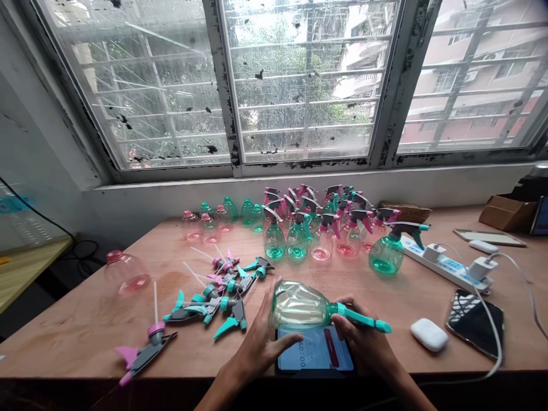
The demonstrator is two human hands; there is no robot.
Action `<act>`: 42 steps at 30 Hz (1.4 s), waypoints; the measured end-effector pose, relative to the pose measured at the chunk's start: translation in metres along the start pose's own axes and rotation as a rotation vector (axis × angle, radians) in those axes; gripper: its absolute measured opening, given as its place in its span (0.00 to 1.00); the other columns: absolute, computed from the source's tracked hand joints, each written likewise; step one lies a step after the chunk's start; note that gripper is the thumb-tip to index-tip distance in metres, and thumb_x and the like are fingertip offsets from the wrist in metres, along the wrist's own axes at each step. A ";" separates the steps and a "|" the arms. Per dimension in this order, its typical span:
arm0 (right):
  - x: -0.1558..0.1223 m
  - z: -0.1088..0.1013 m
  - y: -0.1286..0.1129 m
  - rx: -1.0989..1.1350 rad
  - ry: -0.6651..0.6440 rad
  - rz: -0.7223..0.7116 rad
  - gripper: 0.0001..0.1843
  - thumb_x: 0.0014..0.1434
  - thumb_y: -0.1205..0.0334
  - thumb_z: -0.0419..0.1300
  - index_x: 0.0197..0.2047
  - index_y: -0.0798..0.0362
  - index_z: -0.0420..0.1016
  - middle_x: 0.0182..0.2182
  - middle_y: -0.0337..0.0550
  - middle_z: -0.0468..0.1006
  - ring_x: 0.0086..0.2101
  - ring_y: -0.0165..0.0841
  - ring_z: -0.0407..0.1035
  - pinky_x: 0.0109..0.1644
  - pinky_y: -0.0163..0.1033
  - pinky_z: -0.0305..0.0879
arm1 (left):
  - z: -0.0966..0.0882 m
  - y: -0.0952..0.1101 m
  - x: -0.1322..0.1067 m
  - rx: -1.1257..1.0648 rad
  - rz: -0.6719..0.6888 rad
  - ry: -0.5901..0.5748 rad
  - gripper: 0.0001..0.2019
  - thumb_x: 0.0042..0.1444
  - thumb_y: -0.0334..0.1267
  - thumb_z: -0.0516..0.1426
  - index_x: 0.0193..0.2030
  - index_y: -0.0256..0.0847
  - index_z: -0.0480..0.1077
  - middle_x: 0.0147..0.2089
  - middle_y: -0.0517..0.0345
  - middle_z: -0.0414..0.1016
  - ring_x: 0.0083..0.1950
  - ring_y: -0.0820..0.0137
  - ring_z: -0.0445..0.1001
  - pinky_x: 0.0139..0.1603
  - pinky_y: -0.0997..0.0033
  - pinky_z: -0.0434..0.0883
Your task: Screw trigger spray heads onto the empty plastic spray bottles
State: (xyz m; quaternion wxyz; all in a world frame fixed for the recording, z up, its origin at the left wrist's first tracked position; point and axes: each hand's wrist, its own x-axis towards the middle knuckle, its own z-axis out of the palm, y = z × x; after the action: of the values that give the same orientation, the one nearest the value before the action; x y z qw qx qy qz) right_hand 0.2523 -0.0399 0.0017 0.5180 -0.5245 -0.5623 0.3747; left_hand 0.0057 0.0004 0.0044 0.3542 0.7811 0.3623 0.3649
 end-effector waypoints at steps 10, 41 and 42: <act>-0.001 0.002 0.004 -0.033 0.014 -0.023 0.10 0.55 0.52 0.65 0.35 0.48 0.72 0.23 0.34 0.76 0.25 0.36 0.72 0.28 0.36 0.69 | -0.002 -0.001 -0.001 -0.042 -0.033 -0.002 0.50 0.58 0.54 0.62 0.76 0.45 0.34 0.78 0.46 0.41 0.77 0.48 0.42 0.75 0.45 0.47; 0.002 -0.001 0.007 -0.009 0.035 -0.044 0.07 0.57 0.54 0.63 0.37 0.45 0.71 0.24 0.34 0.74 0.24 0.38 0.71 0.30 0.40 0.70 | -0.005 0.006 -0.002 -0.051 0.036 -0.017 0.47 0.60 0.52 0.61 0.76 0.49 0.36 0.78 0.50 0.40 0.77 0.49 0.40 0.75 0.45 0.43; 0.001 -0.002 0.008 0.029 0.023 -0.036 0.07 0.58 0.53 0.62 0.37 0.45 0.70 0.22 0.33 0.73 0.23 0.37 0.70 0.29 0.40 0.69 | -0.004 0.008 -0.002 -0.036 0.035 -0.030 0.47 0.60 0.49 0.61 0.76 0.50 0.35 0.78 0.51 0.39 0.77 0.51 0.39 0.75 0.46 0.43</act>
State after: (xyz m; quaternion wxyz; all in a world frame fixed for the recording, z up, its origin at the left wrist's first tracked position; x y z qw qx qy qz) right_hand 0.2557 -0.0372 -0.0056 0.5389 -0.5108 -0.5601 0.3673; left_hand 0.0034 -0.0040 0.0121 0.3672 0.7861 0.3368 0.3659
